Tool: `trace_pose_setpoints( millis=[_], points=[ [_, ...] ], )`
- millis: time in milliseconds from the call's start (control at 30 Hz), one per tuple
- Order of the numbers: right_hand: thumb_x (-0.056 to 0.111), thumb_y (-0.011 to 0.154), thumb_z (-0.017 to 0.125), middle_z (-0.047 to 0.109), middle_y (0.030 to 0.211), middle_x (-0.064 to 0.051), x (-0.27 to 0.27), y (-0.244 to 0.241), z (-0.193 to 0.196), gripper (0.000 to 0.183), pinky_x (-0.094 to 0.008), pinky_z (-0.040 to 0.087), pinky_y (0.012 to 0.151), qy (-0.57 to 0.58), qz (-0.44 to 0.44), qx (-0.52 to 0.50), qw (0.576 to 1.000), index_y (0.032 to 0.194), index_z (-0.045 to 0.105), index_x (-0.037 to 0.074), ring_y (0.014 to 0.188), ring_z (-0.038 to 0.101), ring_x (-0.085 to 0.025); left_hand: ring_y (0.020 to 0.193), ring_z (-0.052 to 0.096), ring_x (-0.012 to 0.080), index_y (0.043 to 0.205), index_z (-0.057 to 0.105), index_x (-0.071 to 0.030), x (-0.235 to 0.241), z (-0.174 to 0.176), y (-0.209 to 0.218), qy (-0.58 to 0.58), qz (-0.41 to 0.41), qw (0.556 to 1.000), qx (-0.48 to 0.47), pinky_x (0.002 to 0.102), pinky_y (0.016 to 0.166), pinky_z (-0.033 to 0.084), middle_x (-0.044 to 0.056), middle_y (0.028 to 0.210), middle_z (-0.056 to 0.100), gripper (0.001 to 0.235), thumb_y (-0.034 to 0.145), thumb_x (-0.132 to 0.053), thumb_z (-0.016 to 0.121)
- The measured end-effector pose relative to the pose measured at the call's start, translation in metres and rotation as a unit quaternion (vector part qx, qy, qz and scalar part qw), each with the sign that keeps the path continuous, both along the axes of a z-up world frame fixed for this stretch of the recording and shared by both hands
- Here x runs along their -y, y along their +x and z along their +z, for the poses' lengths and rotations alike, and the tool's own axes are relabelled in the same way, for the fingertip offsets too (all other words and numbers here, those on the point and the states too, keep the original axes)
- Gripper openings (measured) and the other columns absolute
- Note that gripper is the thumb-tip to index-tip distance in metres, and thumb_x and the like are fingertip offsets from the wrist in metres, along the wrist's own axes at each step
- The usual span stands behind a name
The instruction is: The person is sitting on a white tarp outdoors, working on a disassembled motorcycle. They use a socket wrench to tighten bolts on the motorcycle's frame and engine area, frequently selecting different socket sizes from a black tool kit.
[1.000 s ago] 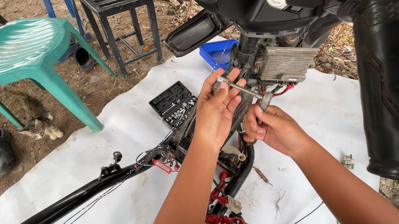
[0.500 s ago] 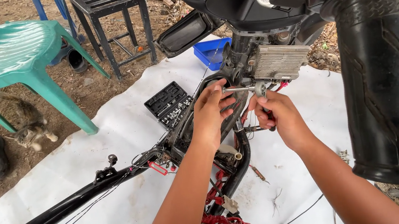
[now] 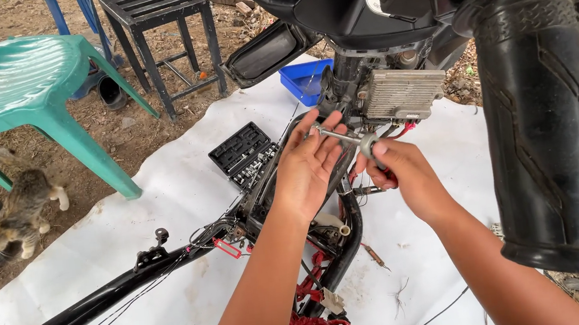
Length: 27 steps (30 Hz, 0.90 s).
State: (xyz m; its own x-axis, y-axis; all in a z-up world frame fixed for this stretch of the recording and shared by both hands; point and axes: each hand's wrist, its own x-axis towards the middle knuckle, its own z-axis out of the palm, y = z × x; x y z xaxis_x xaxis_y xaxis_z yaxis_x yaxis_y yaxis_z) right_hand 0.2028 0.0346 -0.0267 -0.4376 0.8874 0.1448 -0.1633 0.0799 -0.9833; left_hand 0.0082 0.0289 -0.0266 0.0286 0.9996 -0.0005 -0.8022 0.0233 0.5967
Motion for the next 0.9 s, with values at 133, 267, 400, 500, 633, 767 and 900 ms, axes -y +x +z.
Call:
trace_pose_setpoints(
  millis=[133,267,400,500,633,767,900],
  points=[
    [0.036,0.103,0.057,0.047,0.067,-0.001,0.019,-0.017,0.02,0.036,-0.031,0.035,0.054,0.248,-0.054,0.201,0.946,0.094,0.069,0.004,0.059,0.042,-0.013,0.104,0.07,0.0176,0.131,0.055,-0.003,-0.007,-0.013,-0.002,-0.042,-0.019,0.999,-0.026,0.03,0.088,0.056,0.012,0.125,0.072,0.032,0.106,-0.023,0.052],
    [0.032,0.084,0.079,0.06,0.069,-0.006,0.029,-0.038,0.031,0.024,-0.039,0.044,0.054,0.514,-0.16,0.4,0.742,0.089,0.073,0.01,0.059,0.057,-0.026,0.093,0.07,0.0155,0.125,0.063,-0.002,-0.014,-0.018,-0.012,-0.054,-0.01,0.996,-0.075,0.03,0.08,0.058,0.01,0.114,0.075,0.032,0.101,-0.023,0.061],
    [0.031,0.081,0.079,0.061,0.072,-0.007,0.026,-0.054,0.029,0.025,-0.041,0.047,0.055,0.567,-0.147,0.414,0.697,0.092,0.074,0.01,0.062,0.061,-0.028,0.081,0.064,0.0111,0.121,0.07,-0.003,-0.029,-0.031,-0.02,-0.052,0.027,0.991,-0.121,0.027,0.07,0.053,0.007,0.103,0.074,0.028,0.099,-0.021,0.065],
    [0.025,0.084,0.078,0.061,0.076,-0.005,0.019,-0.062,0.028,0.021,-0.04,0.05,0.061,0.578,-0.123,0.43,0.682,0.097,0.072,0.01,0.066,0.063,-0.027,0.069,0.056,0.0084,0.118,0.072,-0.001,-0.042,-0.029,-0.028,-0.029,0.062,0.984,-0.162,0.025,0.061,0.048,0.006,0.092,0.073,0.028,0.1,-0.021,0.064],
    [0.016,0.081,0.076,0.066,0.08,-0.005,0.002,-0.071,0.039,0.018,-0.04,0.051,0.059,0.522,-0.148,0.445,0.712,0.097,0.072,0.011,0.066,0.065,-0.027,0.063,0.052,0.0063,0.12,0.071,0.001,-0.07,-0.007,-0.04,0.034,0.07,0.972,-0.222,0.024,0.054,0.043,0.006,0.089,0.075,0.032,0.101,-0.022,0.061],
    [0.022,0.084,0.084,0.069,0.078,-0.006,-0.022,-0.084,0.043,0.016,-0.041,0.049,0.053,0.448,-0.219,0.468,0.73,0.093,0.075,0.012,0.057,0.064,-0.026,0.06,0.051,0.0054,0.124,0.072,-0.002,-0.097,0.02,-0.05,0.066,0.055,0.956,-0.279,0.023,0.053,0.042,0.005,0.091,0.077,0.035,0.101,-0.025,0.06],
    [0.013,0.088,0.08,0.069,0.088,-0.008,-0.041,-0.094,0.038,0.017,-0.033,0.054,0.057,0.453,-0.21,0.373,0.782,0.102,0.073,0.007,0.065,0.069,-0.022,0.06,0.051,0.0051,0.125,0.073,-0.005,-0.138,0.015,-0.053,0.093,0.061,0.946,-0.306,0.022,0.054,0.044,0.004,0.09,0.077,0.035,0.101,-0.027,0.061]
  ],
)
